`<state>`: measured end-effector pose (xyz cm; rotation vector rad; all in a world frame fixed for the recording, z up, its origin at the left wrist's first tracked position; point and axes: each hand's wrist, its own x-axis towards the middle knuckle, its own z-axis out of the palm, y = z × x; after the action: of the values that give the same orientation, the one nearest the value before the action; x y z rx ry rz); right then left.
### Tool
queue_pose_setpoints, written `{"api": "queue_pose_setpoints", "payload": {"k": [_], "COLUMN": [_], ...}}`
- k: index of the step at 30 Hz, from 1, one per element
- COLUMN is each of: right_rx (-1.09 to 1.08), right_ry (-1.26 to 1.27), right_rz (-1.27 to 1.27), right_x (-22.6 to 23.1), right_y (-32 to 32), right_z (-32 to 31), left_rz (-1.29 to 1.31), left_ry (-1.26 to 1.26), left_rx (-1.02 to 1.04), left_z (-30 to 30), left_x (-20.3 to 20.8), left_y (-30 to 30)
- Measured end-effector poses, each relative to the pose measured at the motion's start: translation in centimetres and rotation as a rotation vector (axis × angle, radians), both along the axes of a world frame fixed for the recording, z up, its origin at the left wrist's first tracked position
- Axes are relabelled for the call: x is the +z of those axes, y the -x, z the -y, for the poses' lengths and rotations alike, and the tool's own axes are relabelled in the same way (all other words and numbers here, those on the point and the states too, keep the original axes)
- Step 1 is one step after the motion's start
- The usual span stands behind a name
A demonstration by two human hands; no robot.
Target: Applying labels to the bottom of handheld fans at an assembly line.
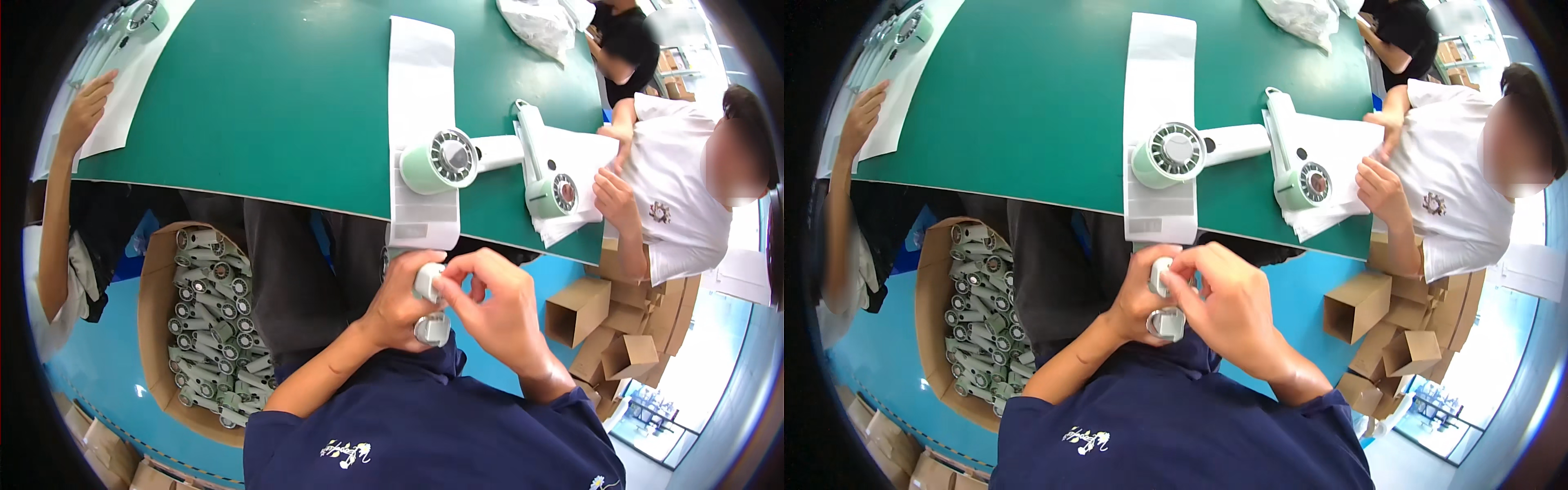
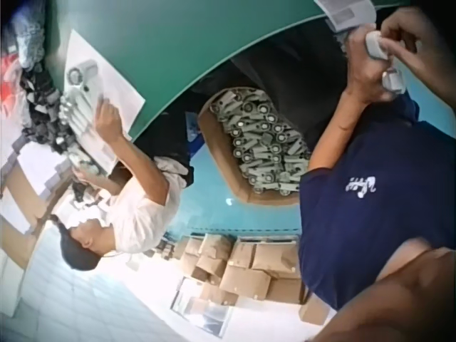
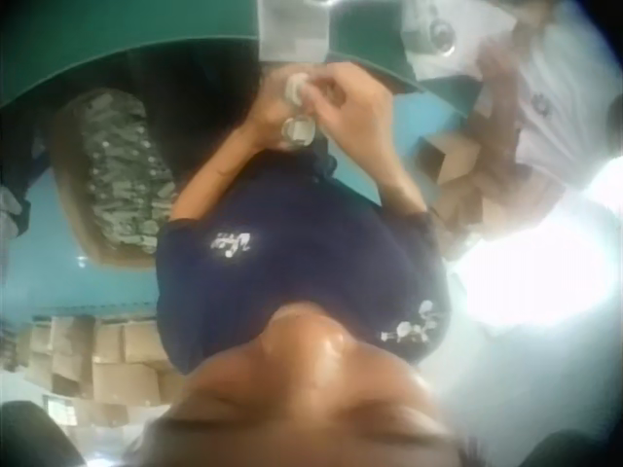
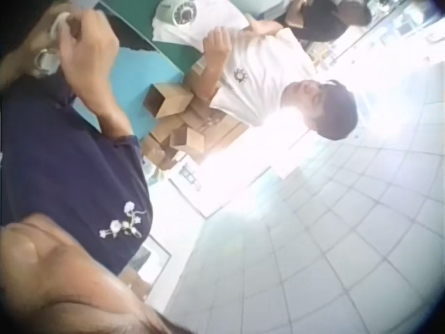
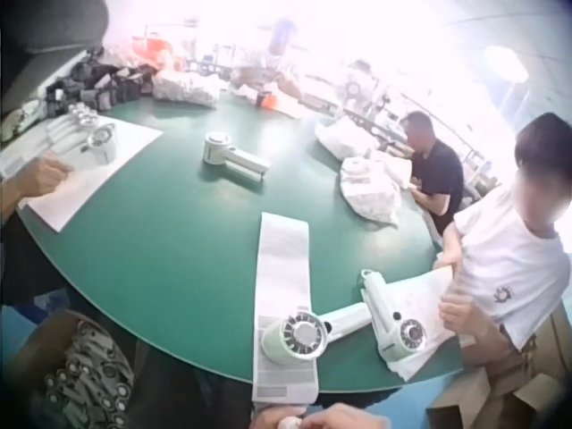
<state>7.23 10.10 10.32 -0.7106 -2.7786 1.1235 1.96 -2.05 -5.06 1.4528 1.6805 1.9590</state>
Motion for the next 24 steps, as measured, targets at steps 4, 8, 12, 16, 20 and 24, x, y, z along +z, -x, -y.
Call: {"api": "queue_pose_setpoints", "payload": {"k": [4, 8, 12, 16, 20, 24], "right_rx": [-0.038, -0.111, -0.051, 0.006, -0.061, 0.054], "right_ry": [-0.084, 0.183, 0.644, 0.202, 0.431, 0.466], "right_rz": [-0.109, -0.353, -0.347, -0.294, -0.332, 0.008], "right_x": [-0.8, -1.1, -1.7, -1.9, -0.6, -0.2], "right_y": [0.4, -0.9, -2.0, -2.3, -4.2, -5.8], "right_z": [0.1, -1.0, -0.5, -0.6, -0.4, 0.7], "left_rz": [0.009, -0.043, -0.03, -0.026, -0.032, -0.012], "left_ry": [-0.023, -0.012, 0.007, 0.015, 0.02, 0.022], "left_rx": [-0.001, 0.038, 0.028, 0.014, 0.052, 0.068], "left_z": [-0.3, 0.1, 0.3, 0.2, 0.3, 0.2], "left_x": [0.5, 0.4, 0.2, 0.5, 0.3, 0.2], "left_y": [0.7, 0.2, 0.2, 0.3, 0.1, -0.3]}}
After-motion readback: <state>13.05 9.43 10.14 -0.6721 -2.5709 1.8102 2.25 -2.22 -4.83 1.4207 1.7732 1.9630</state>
